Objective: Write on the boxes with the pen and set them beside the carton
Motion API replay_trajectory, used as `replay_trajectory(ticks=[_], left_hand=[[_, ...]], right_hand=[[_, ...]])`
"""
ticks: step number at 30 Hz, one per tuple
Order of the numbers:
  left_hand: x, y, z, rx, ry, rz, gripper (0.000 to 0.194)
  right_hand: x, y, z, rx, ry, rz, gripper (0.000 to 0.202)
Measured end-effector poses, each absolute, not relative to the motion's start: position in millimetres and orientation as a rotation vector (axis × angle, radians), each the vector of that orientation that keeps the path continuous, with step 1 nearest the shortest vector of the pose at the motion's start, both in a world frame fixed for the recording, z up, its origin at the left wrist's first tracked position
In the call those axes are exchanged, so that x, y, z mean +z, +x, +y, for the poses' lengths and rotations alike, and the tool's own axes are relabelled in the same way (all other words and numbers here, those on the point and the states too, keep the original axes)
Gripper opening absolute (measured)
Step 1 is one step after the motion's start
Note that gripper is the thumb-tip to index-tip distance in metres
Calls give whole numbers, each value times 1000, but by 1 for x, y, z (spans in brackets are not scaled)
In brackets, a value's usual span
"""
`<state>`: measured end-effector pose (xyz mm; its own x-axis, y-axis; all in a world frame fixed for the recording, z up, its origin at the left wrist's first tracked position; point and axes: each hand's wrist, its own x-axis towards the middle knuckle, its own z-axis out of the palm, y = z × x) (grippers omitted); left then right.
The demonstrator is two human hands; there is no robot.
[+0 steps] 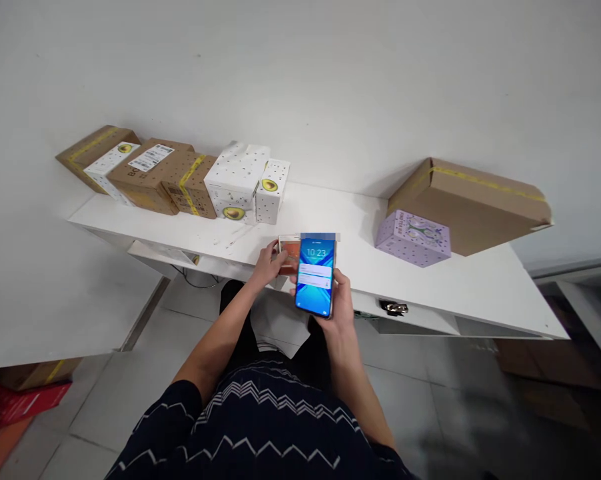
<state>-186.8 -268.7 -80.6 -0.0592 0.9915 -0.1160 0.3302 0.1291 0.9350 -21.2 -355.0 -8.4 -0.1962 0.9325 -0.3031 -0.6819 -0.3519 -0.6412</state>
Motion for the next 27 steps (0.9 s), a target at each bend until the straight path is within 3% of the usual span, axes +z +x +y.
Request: replay_trajectory(ticks=[7, 13, 19, 25, 27], left_hand=[[-85, -186, -269, 945, 1350, 1543, 60], [-78, -185, -273, 922, 1347, 1546, 60], [-78, -185, -273, 949, 1339, 1560, 58], [-88, -187, -269, 988, 1349, 1534, 60], [-89, -188, -267, 1028, 1342, 1502, 60]], right_hand=[[-59, 44, -323, 569, -1881, -1151, 59], [-84, 63, -303, 90, -2341, -1497, 57], [-82, 62, -295, 164, -2327, -1522, 54], [-54, 2, -313, 786, -1575, -1596, 79], [-50, -28, -318, 783, -1522, -1669, 84]])
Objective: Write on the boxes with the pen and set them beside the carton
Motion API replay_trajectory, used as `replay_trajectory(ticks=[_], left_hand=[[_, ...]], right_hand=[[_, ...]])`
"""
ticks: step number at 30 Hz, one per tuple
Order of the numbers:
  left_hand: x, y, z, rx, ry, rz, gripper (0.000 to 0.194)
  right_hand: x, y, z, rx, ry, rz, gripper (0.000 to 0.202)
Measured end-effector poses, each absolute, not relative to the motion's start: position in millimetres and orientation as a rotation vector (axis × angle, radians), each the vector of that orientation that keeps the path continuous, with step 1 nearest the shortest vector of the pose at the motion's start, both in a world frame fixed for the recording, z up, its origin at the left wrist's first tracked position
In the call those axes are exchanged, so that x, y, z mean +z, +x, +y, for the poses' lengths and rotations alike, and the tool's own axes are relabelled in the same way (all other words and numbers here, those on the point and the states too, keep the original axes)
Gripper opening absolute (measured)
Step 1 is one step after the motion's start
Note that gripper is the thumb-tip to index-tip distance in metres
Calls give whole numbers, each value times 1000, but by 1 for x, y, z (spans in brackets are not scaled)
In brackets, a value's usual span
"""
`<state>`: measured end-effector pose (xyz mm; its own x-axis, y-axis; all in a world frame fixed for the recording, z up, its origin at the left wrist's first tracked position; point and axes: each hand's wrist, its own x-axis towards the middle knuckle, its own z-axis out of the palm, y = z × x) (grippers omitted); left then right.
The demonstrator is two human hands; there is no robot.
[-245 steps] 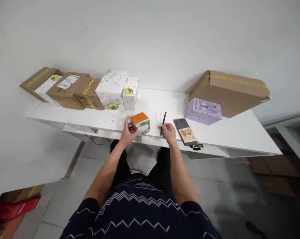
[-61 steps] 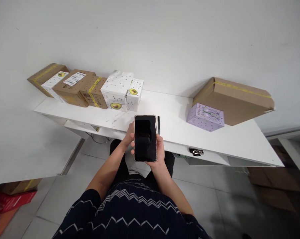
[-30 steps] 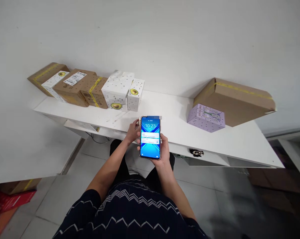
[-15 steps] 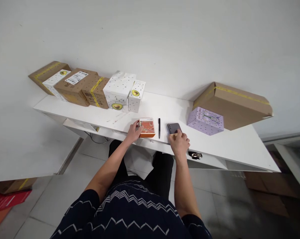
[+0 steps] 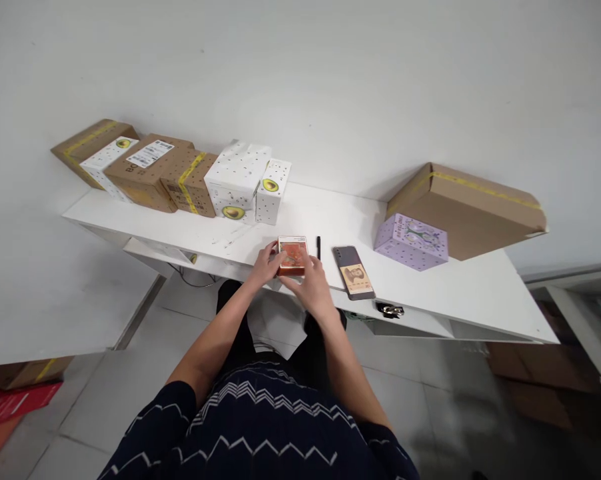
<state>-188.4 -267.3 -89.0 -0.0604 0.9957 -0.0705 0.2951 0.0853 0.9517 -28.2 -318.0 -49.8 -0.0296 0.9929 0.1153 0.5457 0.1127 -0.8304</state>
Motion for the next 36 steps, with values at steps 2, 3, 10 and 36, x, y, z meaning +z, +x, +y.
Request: replay_trajectory(ticks=[2, 3, 10, 36], left_hand=[[-88, -190, -266, 1052, 1319, 1436, 59], [-87, -191, -265, 1046, 1298, 1400, 60], [-83, -193, -264, 913, 1100, 1397, 69], [-89, -186, -267, 971, 1099, 1505, 64]], right_hand=[[-50, -52, -317, 699, -1604, -1699, 83], [-51, -61, -314, 656, -1659, -1707, 81], [-42, -34, -266, 376, -1718, -1724, 78], [14, -66, -133, -11, -1502, -2242, 52]])
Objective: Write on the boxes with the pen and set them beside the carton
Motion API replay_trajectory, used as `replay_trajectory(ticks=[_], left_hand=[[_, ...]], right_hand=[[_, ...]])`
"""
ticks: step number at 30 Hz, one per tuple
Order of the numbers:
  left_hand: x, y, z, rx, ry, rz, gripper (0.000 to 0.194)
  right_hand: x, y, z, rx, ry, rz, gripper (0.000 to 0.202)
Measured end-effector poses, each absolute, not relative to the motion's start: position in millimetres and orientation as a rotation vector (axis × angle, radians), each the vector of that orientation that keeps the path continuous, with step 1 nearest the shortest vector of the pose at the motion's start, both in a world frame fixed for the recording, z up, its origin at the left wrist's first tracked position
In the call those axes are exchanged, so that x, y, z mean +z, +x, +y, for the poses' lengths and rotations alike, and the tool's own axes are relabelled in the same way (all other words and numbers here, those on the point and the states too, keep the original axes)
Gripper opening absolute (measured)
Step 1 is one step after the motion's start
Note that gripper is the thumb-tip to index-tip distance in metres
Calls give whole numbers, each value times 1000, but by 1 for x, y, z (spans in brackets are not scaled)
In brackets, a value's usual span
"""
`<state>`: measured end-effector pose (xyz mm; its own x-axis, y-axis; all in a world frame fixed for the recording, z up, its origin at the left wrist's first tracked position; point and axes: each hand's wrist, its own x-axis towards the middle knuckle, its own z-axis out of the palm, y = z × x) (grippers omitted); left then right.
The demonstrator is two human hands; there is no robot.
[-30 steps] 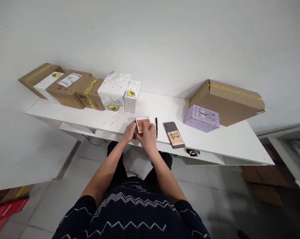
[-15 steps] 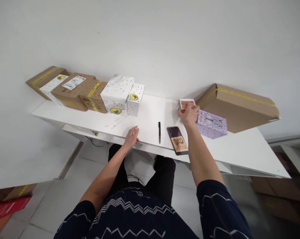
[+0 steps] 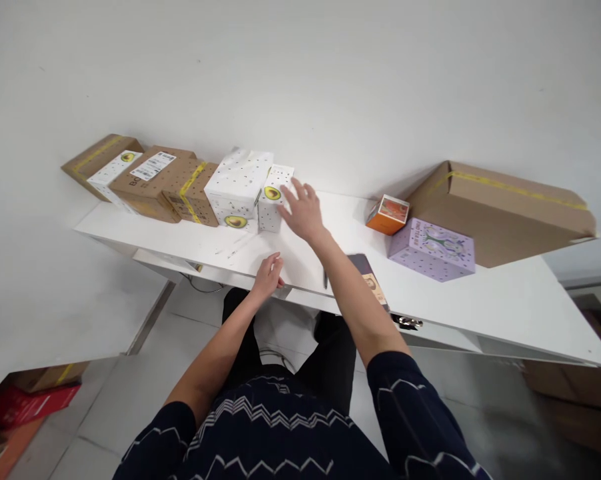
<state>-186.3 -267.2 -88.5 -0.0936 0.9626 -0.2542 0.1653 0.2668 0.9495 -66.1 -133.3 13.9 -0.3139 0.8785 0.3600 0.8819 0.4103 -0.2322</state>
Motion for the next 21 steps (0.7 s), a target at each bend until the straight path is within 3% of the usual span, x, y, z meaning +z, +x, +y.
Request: replay_trajectory(ticks=[5, 11, 15, 21], left_hand=[[-97, -189, -269, 1009, 1081, 1473, 61], [-96, -189, -268, 996, 1078, 1479, 58], [-96, -188, -266, 1028, 1023, 1446, 53], [-103, -200, -276, 1420, 760, 1485, 46]], right_hand=[[9, -110, -150, 40, -1516, -2295, 59], [8, -90, -139, 331, -1798, -1767, 53], [-9, -61, -133, 636, -1727, -1429, 52], [-53, -40, -205, 882, -1647, -1076, 67]])
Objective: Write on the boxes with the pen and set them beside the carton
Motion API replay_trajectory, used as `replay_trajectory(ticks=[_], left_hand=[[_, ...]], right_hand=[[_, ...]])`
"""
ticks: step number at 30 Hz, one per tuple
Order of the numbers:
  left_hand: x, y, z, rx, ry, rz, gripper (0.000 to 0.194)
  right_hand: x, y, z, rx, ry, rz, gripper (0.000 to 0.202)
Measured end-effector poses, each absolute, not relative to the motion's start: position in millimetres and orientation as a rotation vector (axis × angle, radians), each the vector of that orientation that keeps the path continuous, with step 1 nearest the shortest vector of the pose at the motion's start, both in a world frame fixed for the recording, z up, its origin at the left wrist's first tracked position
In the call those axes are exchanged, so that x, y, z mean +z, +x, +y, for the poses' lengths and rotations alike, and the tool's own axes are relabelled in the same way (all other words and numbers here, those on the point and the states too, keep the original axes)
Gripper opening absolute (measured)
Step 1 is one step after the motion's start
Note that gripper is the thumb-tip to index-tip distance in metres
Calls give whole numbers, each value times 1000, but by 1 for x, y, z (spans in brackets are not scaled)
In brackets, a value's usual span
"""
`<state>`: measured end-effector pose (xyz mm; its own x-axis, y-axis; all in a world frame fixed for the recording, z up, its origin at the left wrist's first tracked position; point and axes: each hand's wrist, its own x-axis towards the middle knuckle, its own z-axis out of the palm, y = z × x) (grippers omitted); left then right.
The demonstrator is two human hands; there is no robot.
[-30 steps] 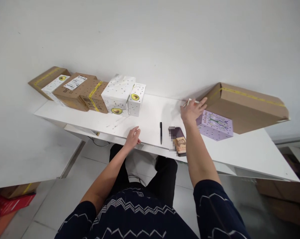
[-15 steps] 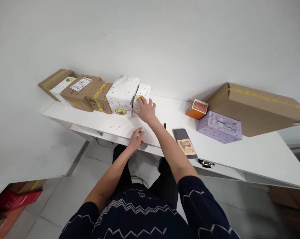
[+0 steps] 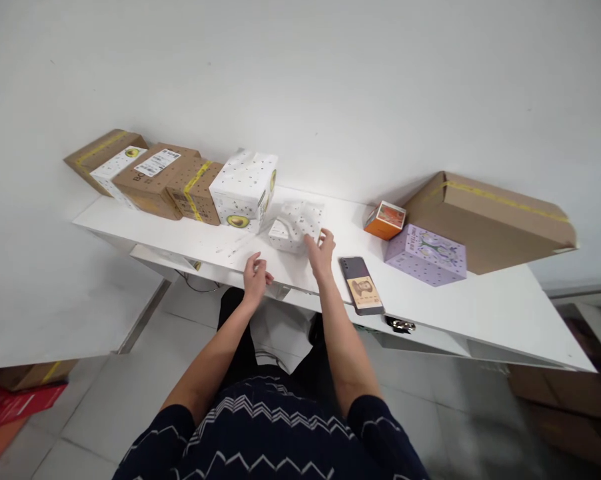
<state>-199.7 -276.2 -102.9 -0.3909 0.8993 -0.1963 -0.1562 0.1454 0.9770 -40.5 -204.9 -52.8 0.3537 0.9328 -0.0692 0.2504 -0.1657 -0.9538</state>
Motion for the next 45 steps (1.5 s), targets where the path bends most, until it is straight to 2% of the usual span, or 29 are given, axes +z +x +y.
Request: replay_trajectory(ticks=[4, 7, 11, 15, 19, 24, 30, 34, 39, 45], left_hand=[[-104, -212, -285, 1634, 906, 1626, 41], [-98, -214, -287, 1601, 1022, 1695, 42], [-89, -213, -288, 1385, 1168, 1751, 42], [-85, -220, -291, 1231, 1287, 1821, 41], [-84, -229, -300, 1108, 1225, 1844, 50], [-78, -227, -306, 878, 737, 1566, 71], [-70, -211, -302, 1114, 445, 1376, 44], [-61, -215, -303, 1280, 502, 1418, 44], [-37, -224, -310, 1572, 1092, 1709, 56], [-34, -212, -320, 1642, 2173, 1808, 73]], right_hand=[[-66, -41, -275, 954, -1628, -1119, 73], [-64, -33, -304, 979, -1601, -1299, 68], [-56, -10, -299, 649, -1699, -1617, 47], [-55, 4, -273, 490, -2139, -1677, 40], [-64, -2, -261, 571, -2259, -1696, 30], [-69, -3, -261, 651, -2200, -1586, 26], [-77, 18, -259, 876, -1963, -1316, 9], [-86, 31, -267, 1122, -1692, -1032, 8], [-89, 30, -278, 1318, -1393, -689, 27], [-84, 11, -289, 1485, -1184, -546, 29]])
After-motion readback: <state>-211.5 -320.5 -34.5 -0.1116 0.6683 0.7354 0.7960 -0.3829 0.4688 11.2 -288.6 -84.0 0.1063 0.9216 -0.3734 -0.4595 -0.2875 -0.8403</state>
